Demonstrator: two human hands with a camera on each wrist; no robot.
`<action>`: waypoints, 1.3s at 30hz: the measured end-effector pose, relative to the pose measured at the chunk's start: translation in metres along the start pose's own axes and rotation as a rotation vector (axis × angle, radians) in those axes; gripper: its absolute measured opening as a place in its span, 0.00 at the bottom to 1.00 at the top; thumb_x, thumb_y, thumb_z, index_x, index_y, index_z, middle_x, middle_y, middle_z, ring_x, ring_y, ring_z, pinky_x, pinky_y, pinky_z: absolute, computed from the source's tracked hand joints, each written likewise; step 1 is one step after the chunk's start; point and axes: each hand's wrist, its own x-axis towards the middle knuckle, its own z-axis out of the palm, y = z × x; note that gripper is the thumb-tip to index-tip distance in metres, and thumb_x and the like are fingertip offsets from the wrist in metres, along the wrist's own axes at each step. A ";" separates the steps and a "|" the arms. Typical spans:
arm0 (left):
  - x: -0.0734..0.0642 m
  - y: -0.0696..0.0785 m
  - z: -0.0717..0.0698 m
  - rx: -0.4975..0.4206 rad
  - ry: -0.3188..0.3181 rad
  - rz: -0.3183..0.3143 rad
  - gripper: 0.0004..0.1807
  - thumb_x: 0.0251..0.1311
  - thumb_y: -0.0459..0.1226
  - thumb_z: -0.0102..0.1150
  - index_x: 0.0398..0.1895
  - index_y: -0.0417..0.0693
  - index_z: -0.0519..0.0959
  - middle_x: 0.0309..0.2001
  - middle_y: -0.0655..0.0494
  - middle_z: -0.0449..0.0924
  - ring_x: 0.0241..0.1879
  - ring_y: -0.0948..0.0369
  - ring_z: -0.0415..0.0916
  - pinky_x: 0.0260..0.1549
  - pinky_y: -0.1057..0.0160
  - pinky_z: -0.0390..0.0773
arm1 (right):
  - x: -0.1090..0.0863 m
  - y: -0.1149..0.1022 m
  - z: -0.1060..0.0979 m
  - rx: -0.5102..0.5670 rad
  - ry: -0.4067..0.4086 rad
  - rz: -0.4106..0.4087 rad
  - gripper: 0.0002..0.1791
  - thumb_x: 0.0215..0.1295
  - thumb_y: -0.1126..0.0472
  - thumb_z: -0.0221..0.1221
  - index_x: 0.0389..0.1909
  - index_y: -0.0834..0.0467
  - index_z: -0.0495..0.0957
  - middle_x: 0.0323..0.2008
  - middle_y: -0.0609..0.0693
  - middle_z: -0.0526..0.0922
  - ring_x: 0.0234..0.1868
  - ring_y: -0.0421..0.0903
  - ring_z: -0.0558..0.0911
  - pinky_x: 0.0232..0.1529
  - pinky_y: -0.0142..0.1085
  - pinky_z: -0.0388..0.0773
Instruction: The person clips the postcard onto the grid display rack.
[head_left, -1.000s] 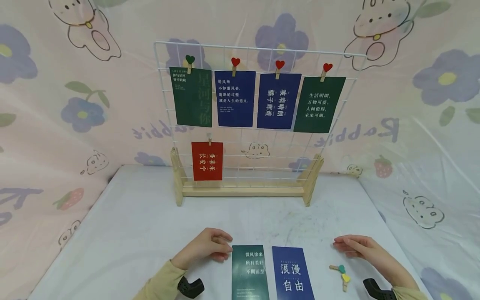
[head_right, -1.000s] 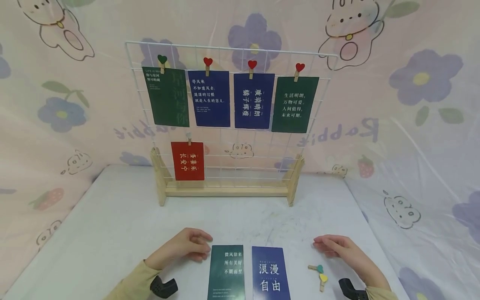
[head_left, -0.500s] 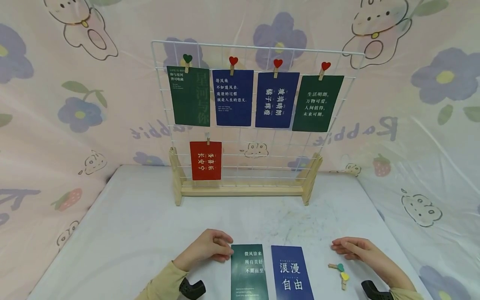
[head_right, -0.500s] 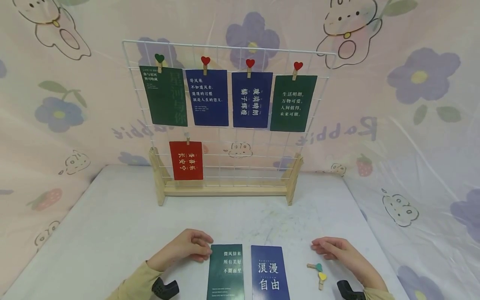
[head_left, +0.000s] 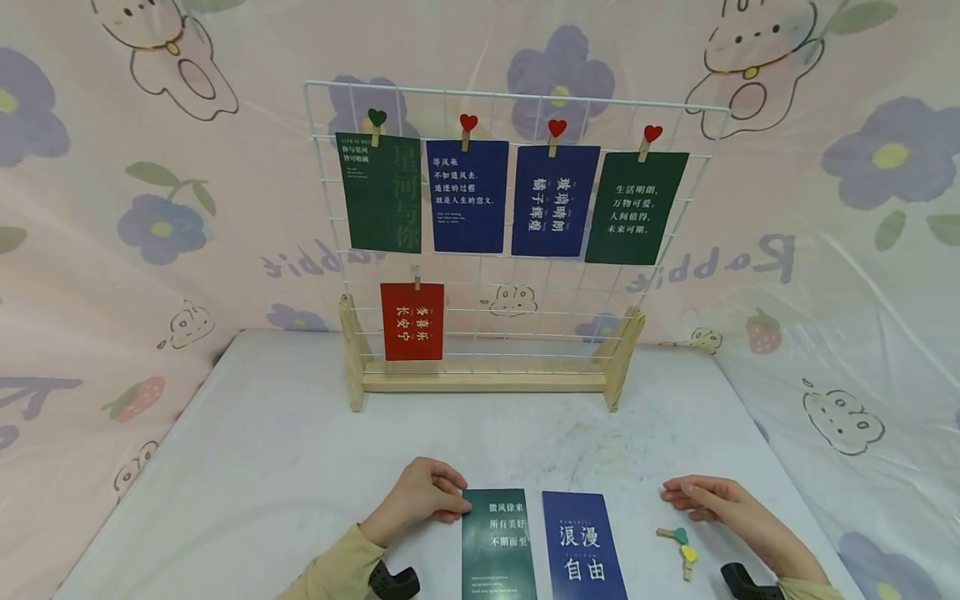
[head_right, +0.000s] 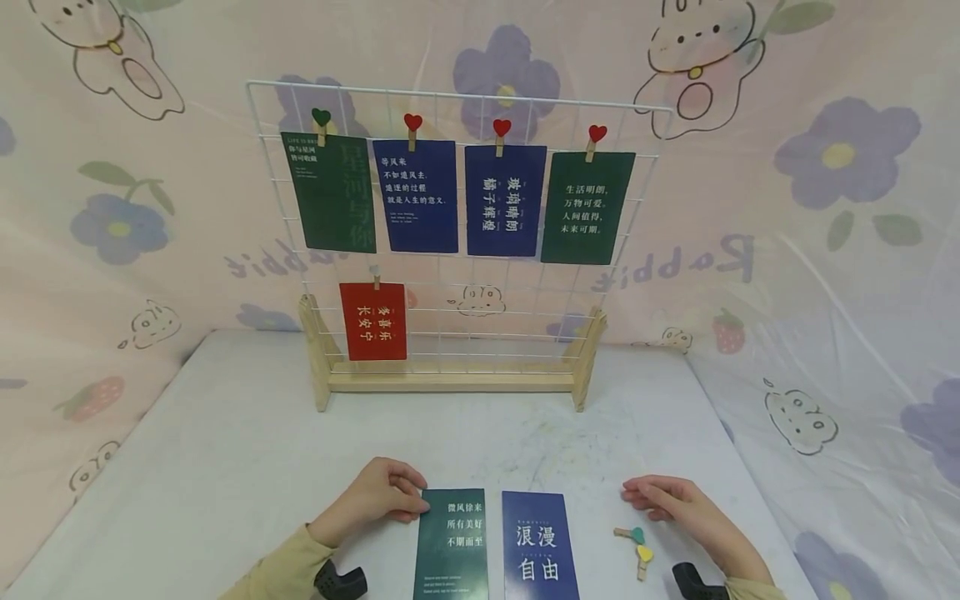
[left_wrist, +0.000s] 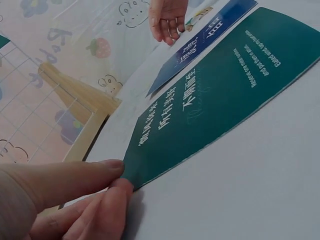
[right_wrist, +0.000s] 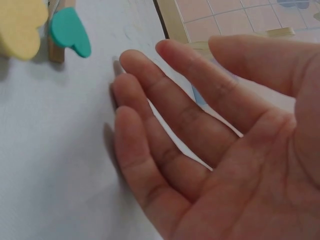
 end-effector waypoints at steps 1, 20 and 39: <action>0.000 -0.001 0.000 -0.001 0.007 0.003 0.14 0.43 0.26 0.73 0.35 0.32 0.81 0.22 0.52 0.79 0.18 0.62 0.79 0.21 0.61 0.82 | 0.000 0.000 0.000 -0.001 0.000 -0.001 0.28 0.75 0.52 0.46 0.59 0.74 0.68 0.52 0.61 0.79 0.47 0.45 0.81 0.44 0.34 0.78; 0.003 -0.010 0.006 0.159 0.090 0.102 0.11 0.40 0.28 0.75 0.26 0.38 0.81 0.17 0.54 0.78 0.09 0.64 0.72 0.10 0.67 0.74 | -0.002 0.002 0.002 -0.004 -0.005 -0.006 0.27 0.76 0.53 0.45 0.60 0.74 0.68 0.52 0.60 0.80 0.47 0.44 0.80 0.43 0.34 0.78; -0.002 -0.007 0.011 0.226 0.143 0.169 0.10 0.40 0.28 0.74 0.26 0.38 0.80 0.14 0.57 0.77 0.07 0.65 0.69 0.11 0.65 0.72 | -0.001 0.006 0.001 0.006 0.004 0.000 0.28 0.76 0.52 0.45 0.61 0.73 0.67 0.53 0.60 0.79 0.47 0.40 0.80 0.45 0.32 0.77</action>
